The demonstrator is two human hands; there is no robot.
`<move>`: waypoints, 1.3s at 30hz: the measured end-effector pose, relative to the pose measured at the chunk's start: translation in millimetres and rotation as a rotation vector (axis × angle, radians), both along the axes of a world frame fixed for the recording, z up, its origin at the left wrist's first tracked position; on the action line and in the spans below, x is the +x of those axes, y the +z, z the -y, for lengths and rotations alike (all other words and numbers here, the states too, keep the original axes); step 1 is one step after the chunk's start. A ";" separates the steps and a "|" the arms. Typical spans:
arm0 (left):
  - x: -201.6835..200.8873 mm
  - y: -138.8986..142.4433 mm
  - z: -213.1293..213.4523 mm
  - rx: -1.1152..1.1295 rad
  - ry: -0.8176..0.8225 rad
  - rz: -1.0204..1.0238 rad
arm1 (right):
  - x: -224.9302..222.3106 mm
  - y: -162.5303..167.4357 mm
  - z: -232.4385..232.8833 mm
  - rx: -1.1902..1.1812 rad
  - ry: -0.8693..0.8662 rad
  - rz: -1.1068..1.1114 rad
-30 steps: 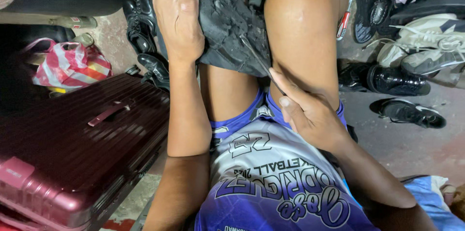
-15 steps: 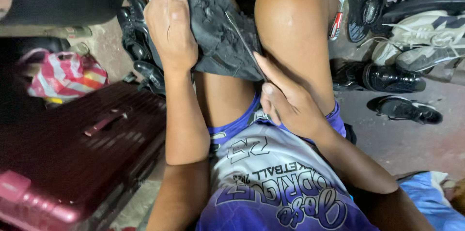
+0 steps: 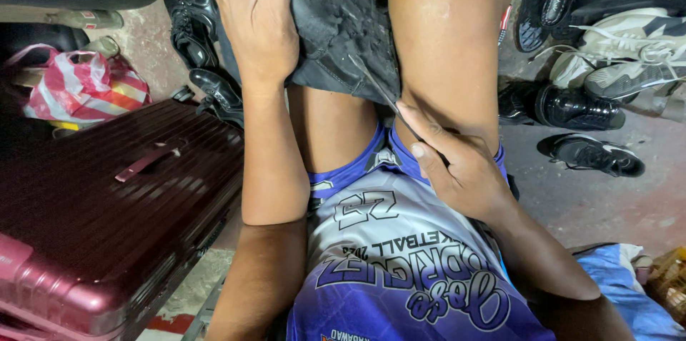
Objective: The person uses a screwdriver to scrape dirt and debris from the sole of a black boot. They hold the boot with one hand and scrape the sole with the other, then place the boot down and pick up another boot to repeat the process.
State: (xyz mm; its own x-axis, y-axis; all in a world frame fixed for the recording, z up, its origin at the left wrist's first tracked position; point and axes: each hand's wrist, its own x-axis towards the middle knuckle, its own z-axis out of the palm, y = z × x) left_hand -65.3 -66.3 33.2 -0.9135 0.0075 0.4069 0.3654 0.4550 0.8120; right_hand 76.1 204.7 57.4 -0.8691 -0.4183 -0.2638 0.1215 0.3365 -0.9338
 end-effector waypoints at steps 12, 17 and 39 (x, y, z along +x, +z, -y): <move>1.4 3.3 0.3 0.036 0.045 0.086 | -2.0 4.8 10.9 0.009 0.001 0.132; 5.7 10.5 -3.2 -0.004 -0.011 0.014 | -16.2 1.6 17.9 -0.155 -0.044 0.282; -2.0 0.5 7.3 -0.214 0.016 -0.080 | -23.2 1.9 12.2 -0.032 0.014 0.225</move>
State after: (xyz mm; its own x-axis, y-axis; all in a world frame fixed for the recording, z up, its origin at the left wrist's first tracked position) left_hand -67.3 -73.6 33.7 -0.8788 0.0874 0.4691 0.4167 0.6196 0.6652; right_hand 52.9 192.4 59.3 -0.7837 -0.4414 -0.4370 0.3235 0.3105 -0.8938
